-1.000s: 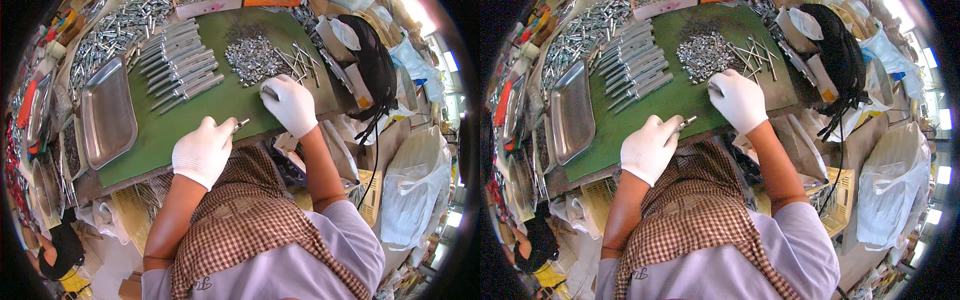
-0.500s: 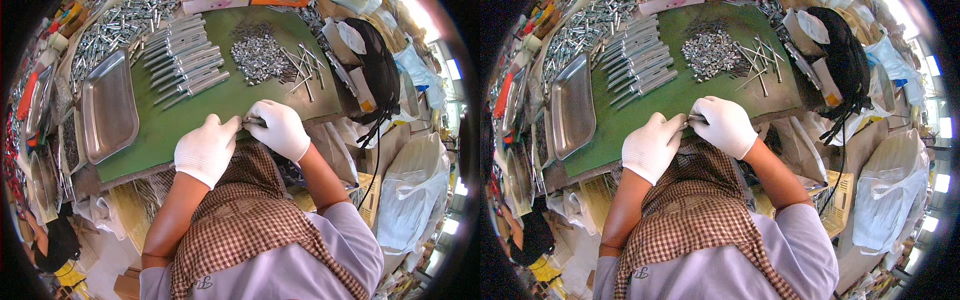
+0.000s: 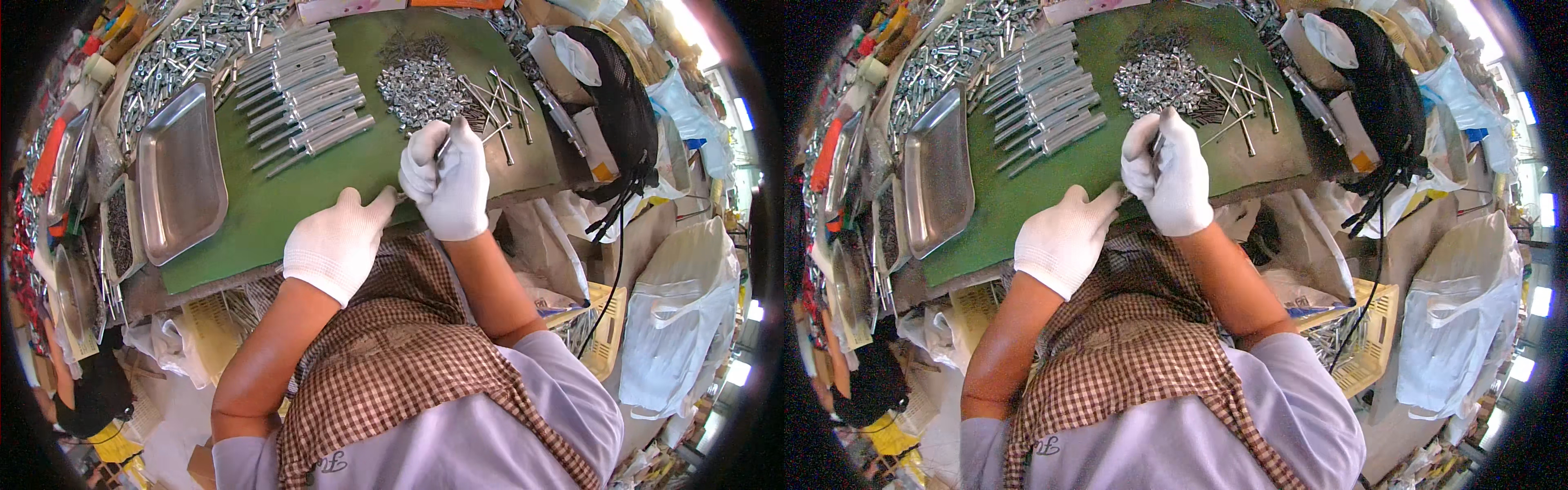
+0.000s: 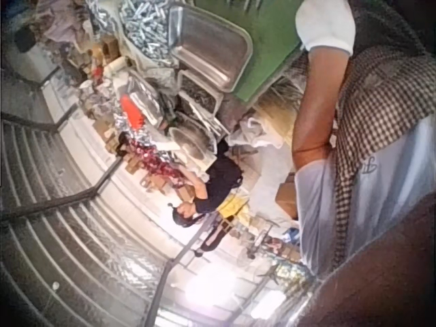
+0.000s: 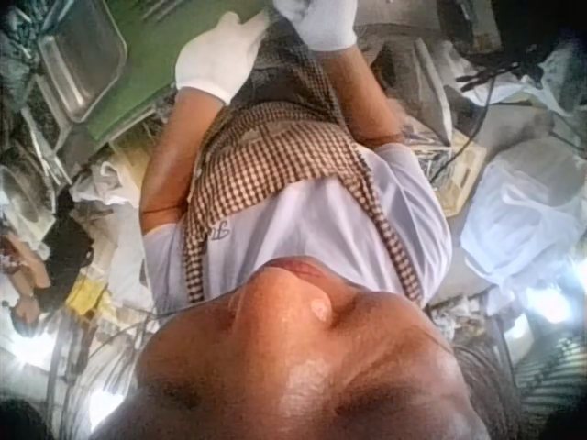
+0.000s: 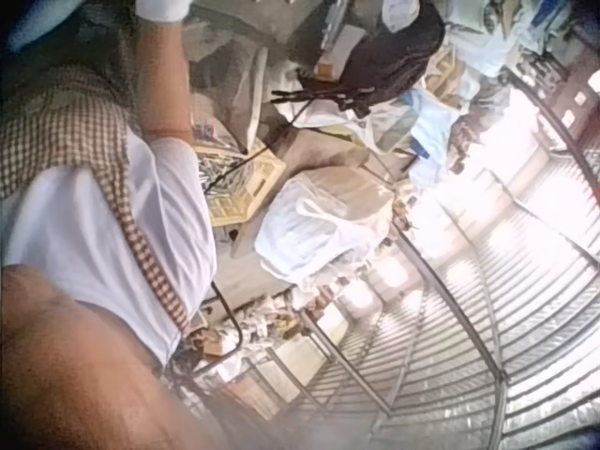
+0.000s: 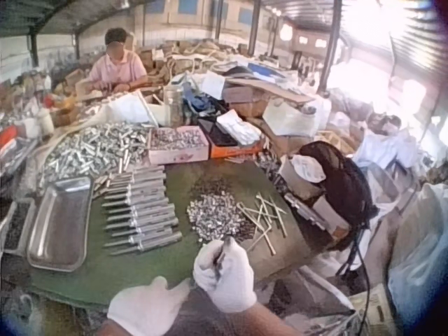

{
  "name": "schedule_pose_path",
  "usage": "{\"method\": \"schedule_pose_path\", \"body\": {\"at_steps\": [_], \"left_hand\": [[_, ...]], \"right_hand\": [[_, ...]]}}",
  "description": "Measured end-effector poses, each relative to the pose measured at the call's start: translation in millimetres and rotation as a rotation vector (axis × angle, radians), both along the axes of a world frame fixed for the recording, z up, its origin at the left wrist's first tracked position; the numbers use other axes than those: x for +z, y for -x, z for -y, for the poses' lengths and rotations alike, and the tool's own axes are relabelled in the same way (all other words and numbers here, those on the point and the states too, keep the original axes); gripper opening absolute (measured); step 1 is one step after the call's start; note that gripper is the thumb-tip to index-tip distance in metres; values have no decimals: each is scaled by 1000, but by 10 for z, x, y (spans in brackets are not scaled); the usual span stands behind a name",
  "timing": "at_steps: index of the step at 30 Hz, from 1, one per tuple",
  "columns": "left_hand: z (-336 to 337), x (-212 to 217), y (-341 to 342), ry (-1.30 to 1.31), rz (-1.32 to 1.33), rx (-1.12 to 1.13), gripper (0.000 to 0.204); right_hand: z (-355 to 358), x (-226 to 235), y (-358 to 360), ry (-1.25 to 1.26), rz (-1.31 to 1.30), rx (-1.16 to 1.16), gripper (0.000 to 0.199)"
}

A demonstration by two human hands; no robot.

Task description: The person assembles metal expansion anchor components by hand, inserting metal pins and small parts into metal sleeves.

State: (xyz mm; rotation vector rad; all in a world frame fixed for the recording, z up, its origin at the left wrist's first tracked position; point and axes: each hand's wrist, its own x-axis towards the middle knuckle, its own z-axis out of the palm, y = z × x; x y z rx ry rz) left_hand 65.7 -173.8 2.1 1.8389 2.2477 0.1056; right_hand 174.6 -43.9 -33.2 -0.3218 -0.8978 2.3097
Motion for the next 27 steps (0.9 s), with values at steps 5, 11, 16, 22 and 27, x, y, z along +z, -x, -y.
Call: {"method": "schedule_pose_path", "body": {"at_steps": [5,11,16,22,27], "left_hand": [[-15,14,-12,-1,-3,4,27],[-137,11,-16,5,-36,-70,23],[-166,-62,17,-64,-79,-82,24],[1162,119,241,-160,47,368,26],[1620,100,370,-195,-239,401,38]], "right_hand": [[31,-89,74,46,-192,-79,52],[163,-101,78,-216,-40,-255,49],[46,-104,66,-62,-82,-200,48],[-77,-211,-90,-49,64,-128,16],[45,-83,6,-195,180,-151,26]]}}
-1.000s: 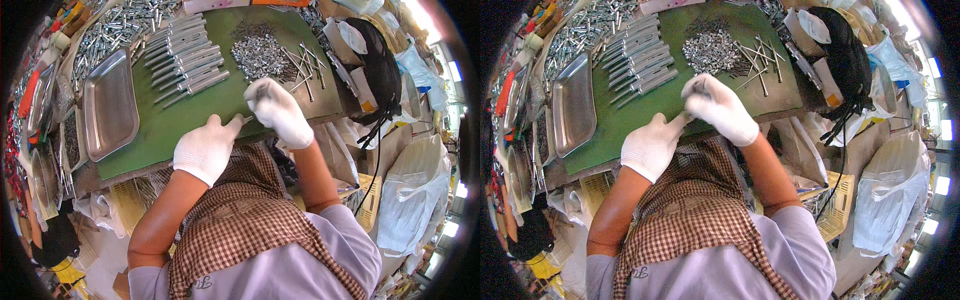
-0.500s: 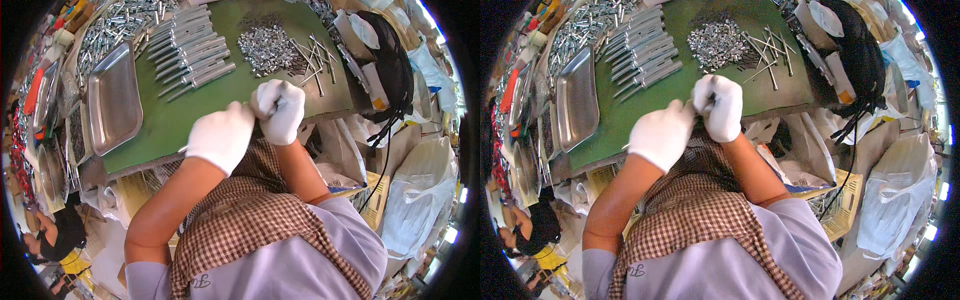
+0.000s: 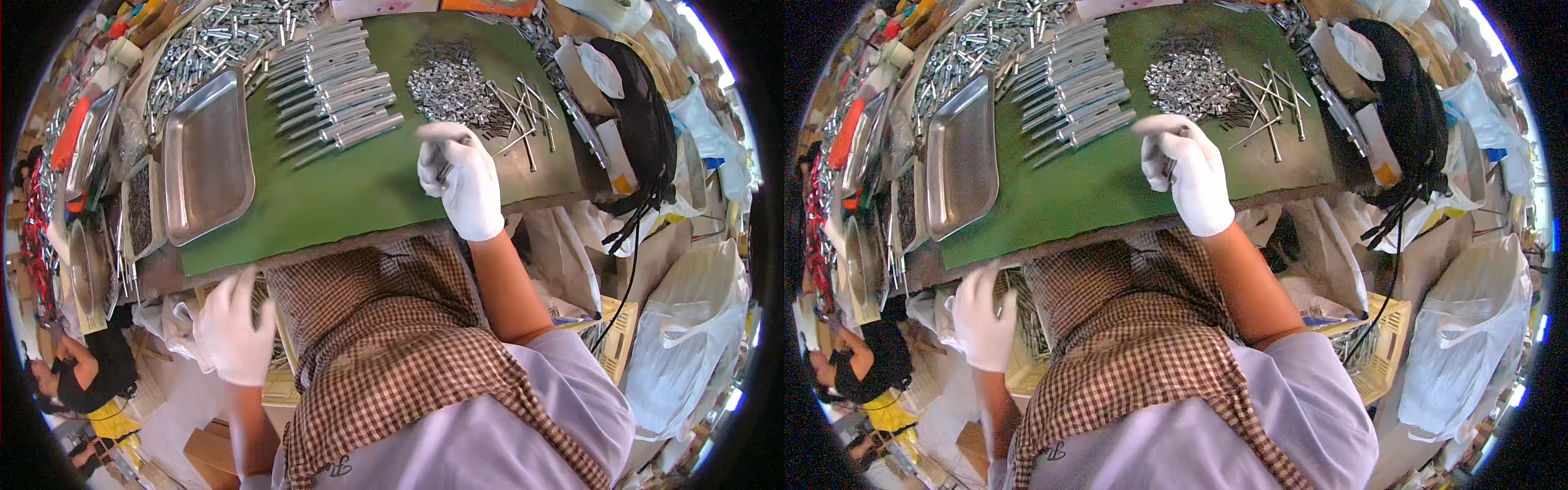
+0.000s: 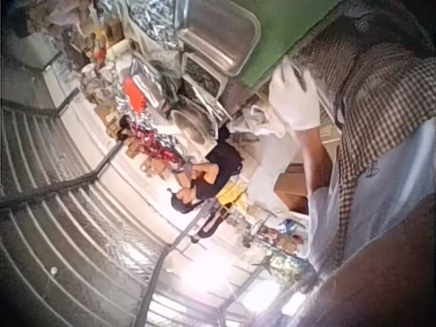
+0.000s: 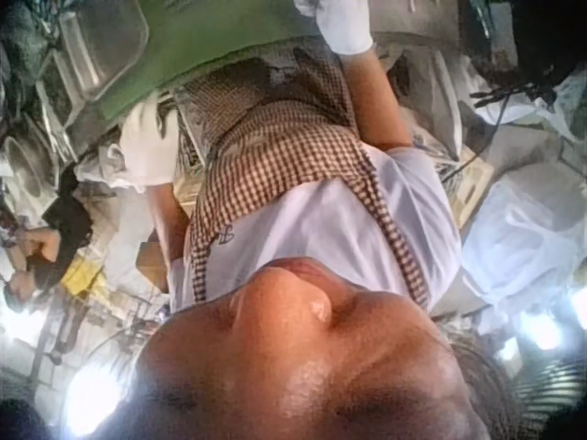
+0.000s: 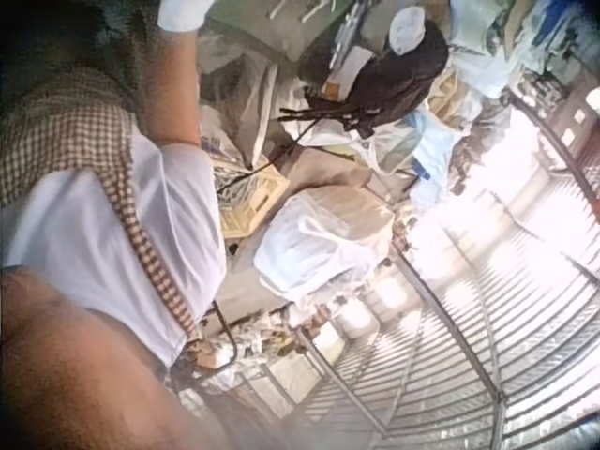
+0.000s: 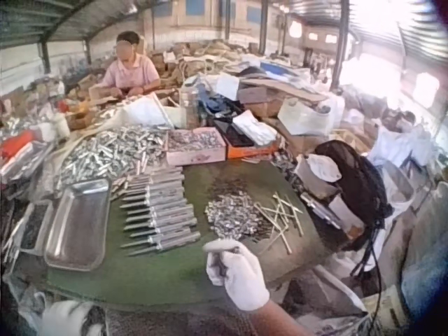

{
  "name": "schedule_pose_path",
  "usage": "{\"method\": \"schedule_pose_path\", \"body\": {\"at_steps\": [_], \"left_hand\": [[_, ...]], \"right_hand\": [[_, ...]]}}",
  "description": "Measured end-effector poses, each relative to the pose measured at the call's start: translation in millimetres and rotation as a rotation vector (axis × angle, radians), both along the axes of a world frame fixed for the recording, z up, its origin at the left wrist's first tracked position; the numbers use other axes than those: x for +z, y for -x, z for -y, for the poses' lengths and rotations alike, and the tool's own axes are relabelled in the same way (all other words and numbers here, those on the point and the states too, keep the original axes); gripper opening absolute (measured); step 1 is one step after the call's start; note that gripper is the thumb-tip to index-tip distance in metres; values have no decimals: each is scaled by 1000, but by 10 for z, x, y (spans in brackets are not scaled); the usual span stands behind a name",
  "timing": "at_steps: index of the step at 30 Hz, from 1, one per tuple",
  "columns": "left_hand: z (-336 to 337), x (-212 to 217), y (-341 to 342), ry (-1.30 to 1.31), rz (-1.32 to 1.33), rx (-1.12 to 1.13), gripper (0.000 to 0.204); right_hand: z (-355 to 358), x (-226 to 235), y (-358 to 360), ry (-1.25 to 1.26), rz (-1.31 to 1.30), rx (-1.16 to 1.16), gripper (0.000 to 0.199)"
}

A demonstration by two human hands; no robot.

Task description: The person assembles metal expansion anchor components by hand, inserting metal pins and small parts into metal sleeves.

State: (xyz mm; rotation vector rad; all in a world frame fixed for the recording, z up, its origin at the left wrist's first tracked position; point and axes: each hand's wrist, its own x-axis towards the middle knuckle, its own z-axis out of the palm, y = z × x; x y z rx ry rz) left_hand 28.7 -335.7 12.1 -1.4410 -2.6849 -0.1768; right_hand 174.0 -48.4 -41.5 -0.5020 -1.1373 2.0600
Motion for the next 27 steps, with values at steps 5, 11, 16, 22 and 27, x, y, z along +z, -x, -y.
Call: {"method": "schedule_pose_path", "body": {"at_steps": [5,11,16,22,27], "left_hand": [[-1380,-116,36,-393,-3,-385,30],[-2113,-379,145,-244,-15,-285,20],[-2040,-384,109,-315,71,-462,17],[-1825,-264,221,-221,256,-515,22],[-1883,142,-132,-39,87,-661,32]], "right_hand": [[32,93,-48,-53,87,26,42],[164,177,-370,-116,260,-78,33],[148,255,-469,-50,338,-62,24],[122,302,-390,-241,553,-32,28],[93,392,-338,-101,531,37,30]]}}
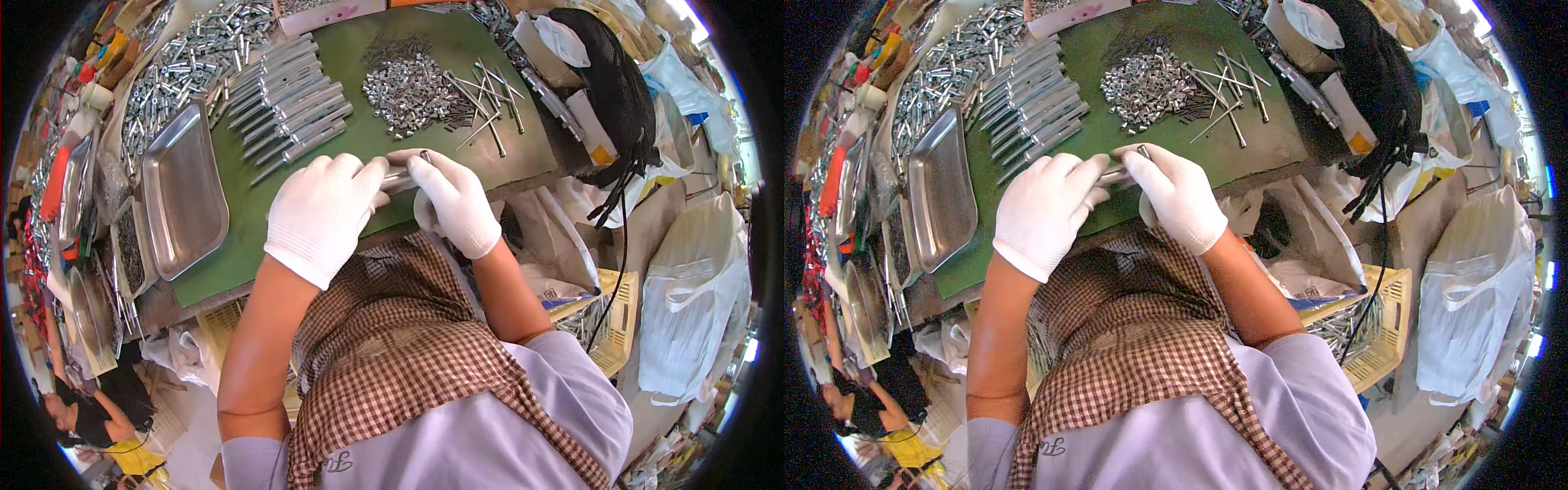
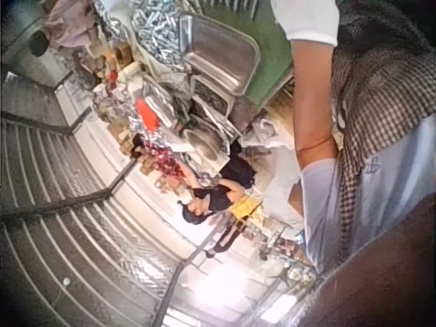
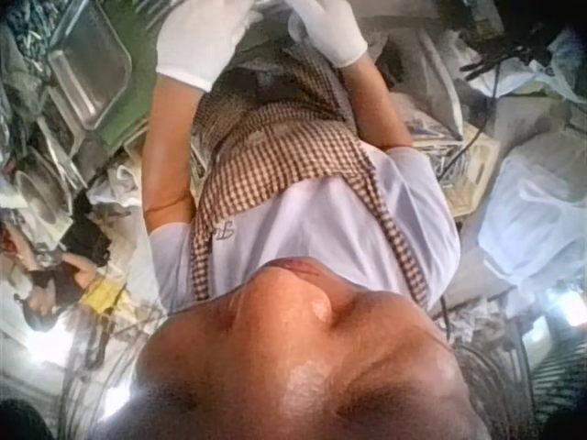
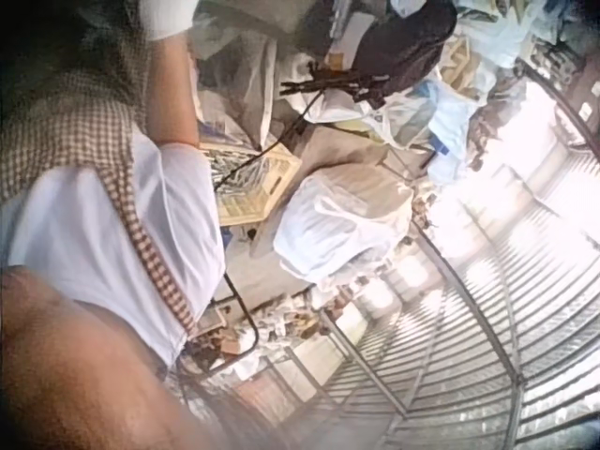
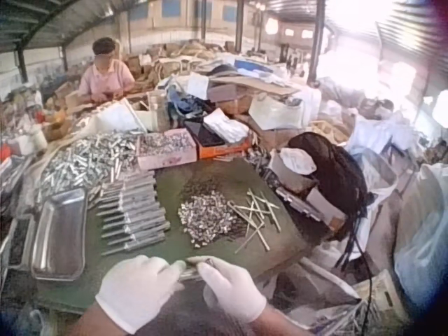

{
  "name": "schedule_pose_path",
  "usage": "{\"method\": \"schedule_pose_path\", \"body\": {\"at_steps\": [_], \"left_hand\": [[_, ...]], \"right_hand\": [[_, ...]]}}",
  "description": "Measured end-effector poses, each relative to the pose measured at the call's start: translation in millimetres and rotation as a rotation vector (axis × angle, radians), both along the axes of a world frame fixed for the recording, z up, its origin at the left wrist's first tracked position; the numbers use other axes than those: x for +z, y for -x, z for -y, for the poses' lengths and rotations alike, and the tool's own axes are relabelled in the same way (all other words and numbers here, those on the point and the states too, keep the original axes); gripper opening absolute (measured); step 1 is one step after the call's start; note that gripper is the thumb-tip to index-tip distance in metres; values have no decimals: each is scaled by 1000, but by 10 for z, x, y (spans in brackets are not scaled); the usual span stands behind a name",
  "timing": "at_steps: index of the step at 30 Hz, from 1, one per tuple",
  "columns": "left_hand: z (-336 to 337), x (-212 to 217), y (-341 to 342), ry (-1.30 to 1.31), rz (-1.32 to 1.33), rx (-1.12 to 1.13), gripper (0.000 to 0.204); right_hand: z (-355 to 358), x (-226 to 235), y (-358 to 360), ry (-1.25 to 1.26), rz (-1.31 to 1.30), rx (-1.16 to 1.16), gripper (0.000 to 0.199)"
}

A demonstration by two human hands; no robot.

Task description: The person assembles metal expansion anchor components by hand, inserting metal pins and small parts into metal sleeves.

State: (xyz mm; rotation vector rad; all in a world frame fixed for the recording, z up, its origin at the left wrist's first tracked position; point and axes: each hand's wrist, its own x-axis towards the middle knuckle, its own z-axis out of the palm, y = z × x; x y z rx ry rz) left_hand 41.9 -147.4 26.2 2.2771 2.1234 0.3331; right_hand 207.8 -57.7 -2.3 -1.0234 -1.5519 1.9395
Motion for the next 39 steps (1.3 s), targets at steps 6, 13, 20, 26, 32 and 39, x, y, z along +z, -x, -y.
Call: {"method": "schedule_pose_path", "body": {"at_steps": [6,13,20,26,32,39], "left_hand": [[151,-126,84,-62,224,30,31],[206,-188,34,72,300,82,35],[172,-231,14,76,287,111,32],[168,-260,-71,97,302,155,28],[147,-315,-184,66,266,207,20],[103,-288,-245,183,127,249,14]], "right_hand": [[-45,-81,-50,-183,148,87,28],[-45,-102,-53,-445,262,72,24],[-57,-160,-48,-609,280,53,24],[-83,-153,-52,-594,347,107,19],[-341,-143,33,-1030,418,-11,18],[-958,-259,339,-1279,654,-127,15]]}}
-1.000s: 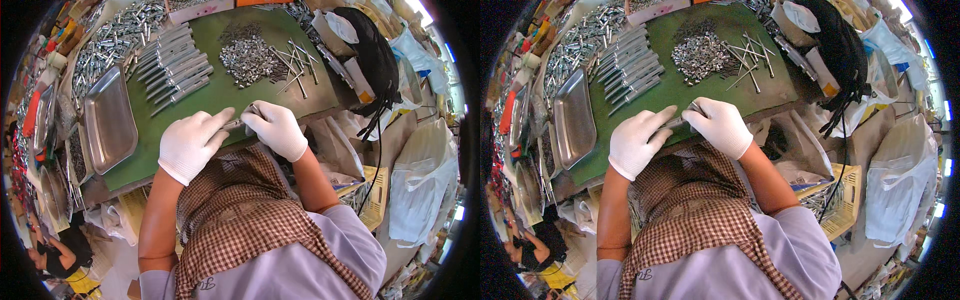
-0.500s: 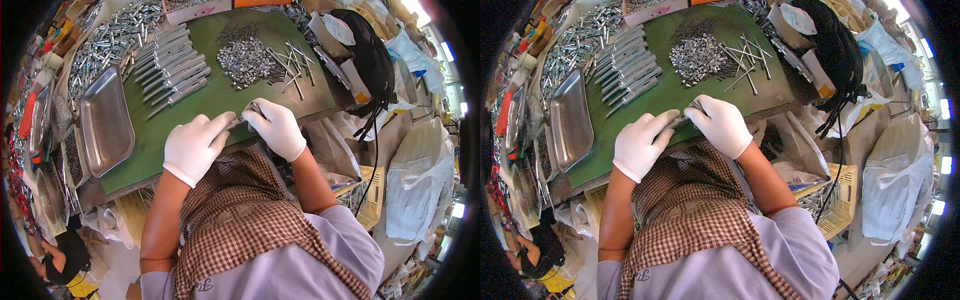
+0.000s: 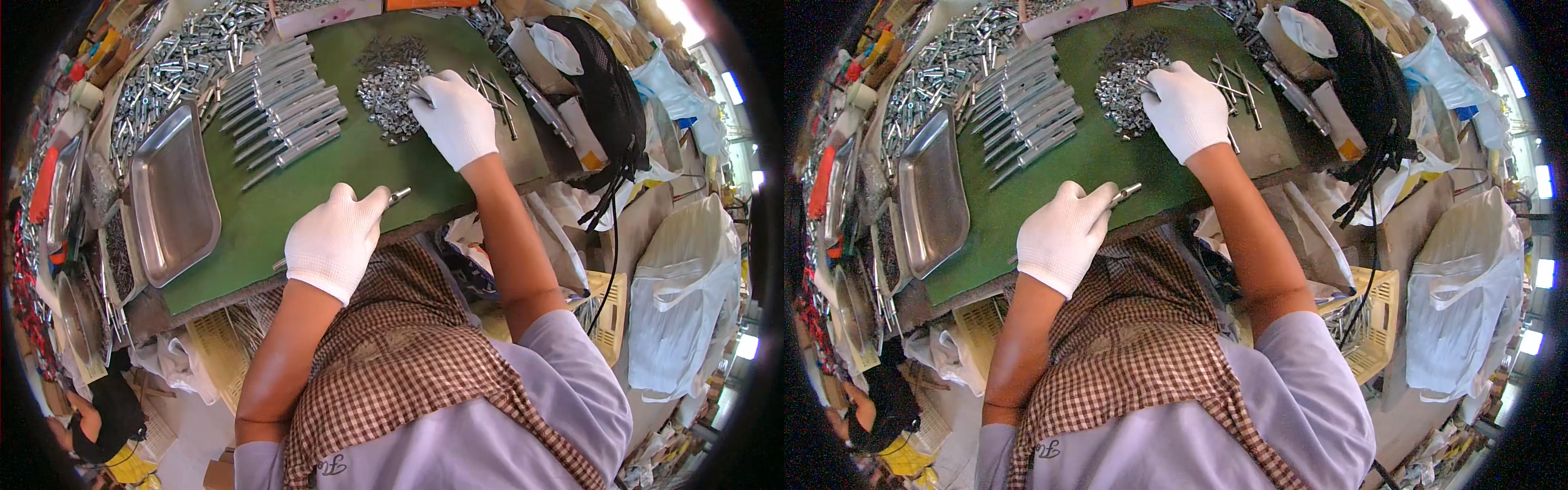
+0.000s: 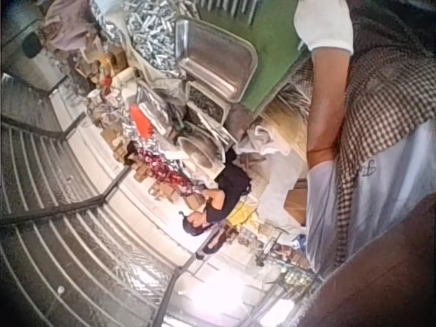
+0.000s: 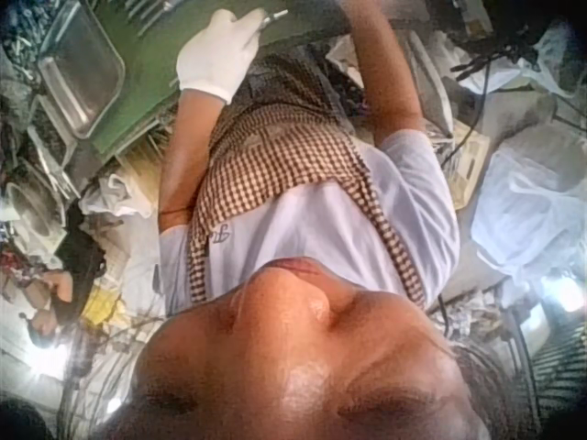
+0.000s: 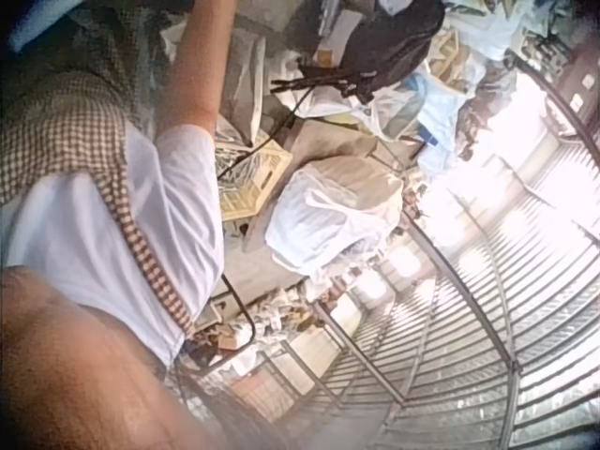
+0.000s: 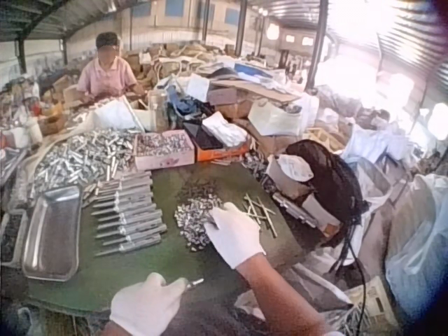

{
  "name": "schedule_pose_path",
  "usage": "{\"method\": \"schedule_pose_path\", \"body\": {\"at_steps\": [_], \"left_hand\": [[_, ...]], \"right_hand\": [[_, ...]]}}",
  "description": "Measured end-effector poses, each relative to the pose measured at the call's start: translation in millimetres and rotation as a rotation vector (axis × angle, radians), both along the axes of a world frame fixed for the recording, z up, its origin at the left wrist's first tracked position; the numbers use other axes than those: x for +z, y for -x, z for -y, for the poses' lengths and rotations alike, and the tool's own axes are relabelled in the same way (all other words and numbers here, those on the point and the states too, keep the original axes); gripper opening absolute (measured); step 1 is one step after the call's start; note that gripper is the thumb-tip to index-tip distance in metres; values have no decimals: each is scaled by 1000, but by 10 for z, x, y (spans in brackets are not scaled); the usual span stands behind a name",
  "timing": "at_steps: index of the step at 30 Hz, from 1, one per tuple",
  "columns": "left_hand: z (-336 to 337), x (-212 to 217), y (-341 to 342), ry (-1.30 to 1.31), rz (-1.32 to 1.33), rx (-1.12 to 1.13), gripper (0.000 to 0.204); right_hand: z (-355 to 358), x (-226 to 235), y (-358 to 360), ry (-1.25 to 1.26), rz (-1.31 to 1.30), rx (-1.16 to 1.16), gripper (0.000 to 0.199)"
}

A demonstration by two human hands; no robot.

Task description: The person assembles metal expansion anchor components by hand, inserting metal pins and small parts into metal sleeves.

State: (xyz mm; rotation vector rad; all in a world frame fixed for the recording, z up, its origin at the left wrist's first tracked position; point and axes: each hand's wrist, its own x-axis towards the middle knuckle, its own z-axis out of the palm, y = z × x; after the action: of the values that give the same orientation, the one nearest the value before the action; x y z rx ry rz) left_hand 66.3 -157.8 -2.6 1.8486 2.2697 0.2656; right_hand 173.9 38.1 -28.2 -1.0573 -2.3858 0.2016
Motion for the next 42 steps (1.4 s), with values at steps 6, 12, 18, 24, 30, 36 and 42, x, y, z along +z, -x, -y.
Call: {"method": "schedule_pose_path", "body": {"at_steps": [6,12,18,24,30,36,42], "left_hand": [[-5,23,3,44,8,15,14],[-7,19,0,49,19,19,14],[11,-12,-12,24,29,26,14],[10,-1,7,51,43,22,18],[14,12,23,47,53,11,22],[-4,35,4,75,44,25,23],[-1,32,7,82,30,28,23]], "right_hand": [[165,57,-157,42,-52,6,15],[35,7,-112,-6,-27,22,17],[-32,10,-56,11,9,13,18],[436,204,-375,306,-47,372,16],[748,135,-382,264,-14,372,13],[770,167,-376,220,39,382,13],[806,156,-350,191,109,360,15]]}}
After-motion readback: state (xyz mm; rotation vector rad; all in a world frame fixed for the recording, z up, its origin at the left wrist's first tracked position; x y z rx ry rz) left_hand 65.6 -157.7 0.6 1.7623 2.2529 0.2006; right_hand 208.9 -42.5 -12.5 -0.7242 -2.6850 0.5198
